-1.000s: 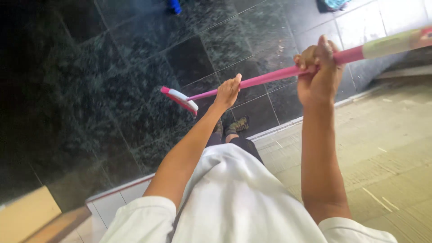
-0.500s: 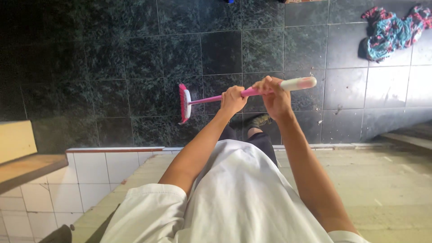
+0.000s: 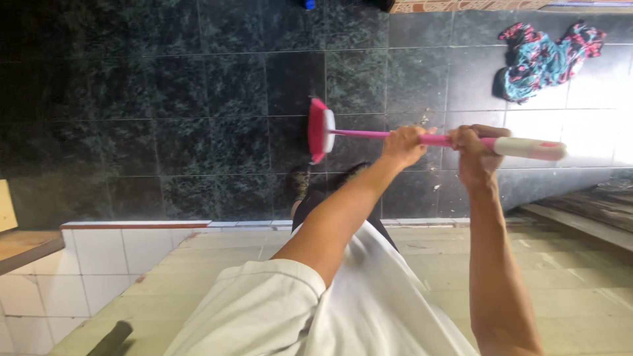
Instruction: The person sweeps a tiled floor using a pink broom, moving debris toward a doorway. They briefly pick up and move a cloth on the floor before continuing to sweep.
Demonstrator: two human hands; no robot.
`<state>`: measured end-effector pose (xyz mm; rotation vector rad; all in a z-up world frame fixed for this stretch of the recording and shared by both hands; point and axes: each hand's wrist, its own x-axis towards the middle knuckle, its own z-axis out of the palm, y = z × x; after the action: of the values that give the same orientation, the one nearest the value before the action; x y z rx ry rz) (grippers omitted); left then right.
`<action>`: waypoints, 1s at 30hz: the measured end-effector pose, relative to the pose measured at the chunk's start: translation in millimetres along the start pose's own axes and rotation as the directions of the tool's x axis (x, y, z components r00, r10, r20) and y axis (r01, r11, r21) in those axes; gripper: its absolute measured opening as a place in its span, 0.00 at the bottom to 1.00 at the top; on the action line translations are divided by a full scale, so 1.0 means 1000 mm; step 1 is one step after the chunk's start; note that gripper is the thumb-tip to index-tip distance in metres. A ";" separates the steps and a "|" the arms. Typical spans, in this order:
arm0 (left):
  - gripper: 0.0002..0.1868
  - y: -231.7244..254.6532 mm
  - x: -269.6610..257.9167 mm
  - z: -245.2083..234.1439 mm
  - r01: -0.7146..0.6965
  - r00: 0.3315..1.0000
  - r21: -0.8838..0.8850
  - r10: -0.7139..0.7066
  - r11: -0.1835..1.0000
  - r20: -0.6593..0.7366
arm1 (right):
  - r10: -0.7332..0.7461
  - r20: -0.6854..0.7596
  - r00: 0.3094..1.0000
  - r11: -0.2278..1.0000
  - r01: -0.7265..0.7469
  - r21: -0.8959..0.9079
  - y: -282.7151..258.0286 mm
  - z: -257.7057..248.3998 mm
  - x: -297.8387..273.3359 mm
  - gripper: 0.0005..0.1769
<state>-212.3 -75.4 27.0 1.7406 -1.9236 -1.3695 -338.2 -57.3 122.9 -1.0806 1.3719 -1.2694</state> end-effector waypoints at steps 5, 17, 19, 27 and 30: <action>0.33 0.067 0.053 0.050 -0.061 0.990 -0.235 0.088 0.970 0.106 | -0.047 -0.142 0.989 0.984 0.022 -0.178 -0.042 -0.041 0.019 0.11; 0.13 0.084 0.047 -0.080 -0.229 0.964 0.042 0.232 0.973 -0.127 | -0.211 0.007 0.977 0.910 0.194 0.368 -0.116 0.005 0.088 0.12; 0.16 0.069 0.038 -0.125 -0.021 0.986 0.085 0.035 0.996 -0.166 | -0.229 0.281 0.932 0.902 0.094 0.422 -0.108 0.030 0.109 0.21; 0.22 -0.163 0.106 -0.135 0.225 0.888 0.195 -0.119 0.954 -0.444 | -0.104 0.327 0.939 0.911 -0.043 0.411 0.009 0.156 0.138 0.12; 0.21 -0.214 0.123 -0.122 0.302 0.900 0.199 -0.210 0.932 -0.382 | -0.121 0.470 0.875 0.968 -0.001 0.250 0.023 0.178 0.141 0.16</action>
<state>-19.6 -213.1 -113.3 2.2527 -1.7711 -0.8157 -186.2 -223.8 86.7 -1.1740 0.7874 -1.0795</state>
